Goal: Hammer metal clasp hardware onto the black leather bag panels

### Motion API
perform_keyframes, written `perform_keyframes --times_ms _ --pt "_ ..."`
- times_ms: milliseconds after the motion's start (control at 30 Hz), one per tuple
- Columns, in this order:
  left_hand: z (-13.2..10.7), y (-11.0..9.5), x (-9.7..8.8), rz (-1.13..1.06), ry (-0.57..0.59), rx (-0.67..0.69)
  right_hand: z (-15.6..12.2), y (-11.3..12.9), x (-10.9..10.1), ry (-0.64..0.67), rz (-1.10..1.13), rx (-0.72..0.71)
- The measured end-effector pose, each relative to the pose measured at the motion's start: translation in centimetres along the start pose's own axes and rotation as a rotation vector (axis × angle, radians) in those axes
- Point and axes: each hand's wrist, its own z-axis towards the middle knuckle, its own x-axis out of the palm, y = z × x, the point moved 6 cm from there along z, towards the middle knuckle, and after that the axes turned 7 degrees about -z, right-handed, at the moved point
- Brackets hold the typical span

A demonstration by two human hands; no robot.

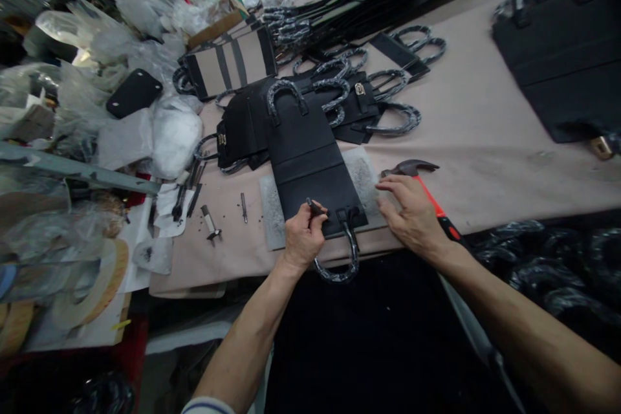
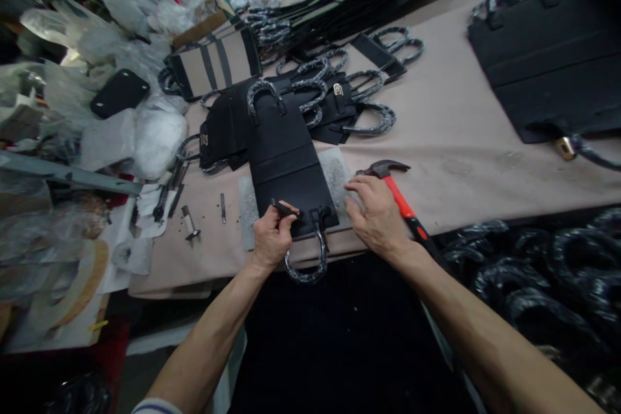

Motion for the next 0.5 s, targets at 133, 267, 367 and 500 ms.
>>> perform_keyframes --times_ms 133,267,367,500 --pt "-0.2 0.3 0.2 0.001 -0.001 0.014 -2.1 -5.2 -3.1 0.079 -0.382 0.208" --pt "-0.3 0.8 0.4 -0.018 0.007 0.024 -4.1 -7.5 -3.4 0.334 -0.549 0.289" --pt "-0.2 0.8 0.4 -0.019 0.02 0.035 -4.0 -7.9 -2.9 0.455 -0.502 0.399" --pt "-0.2 0.5 0.5 0.014 0.045 0.058 -4.0 -9.1 -2.0 0.511 0.074 0.857"
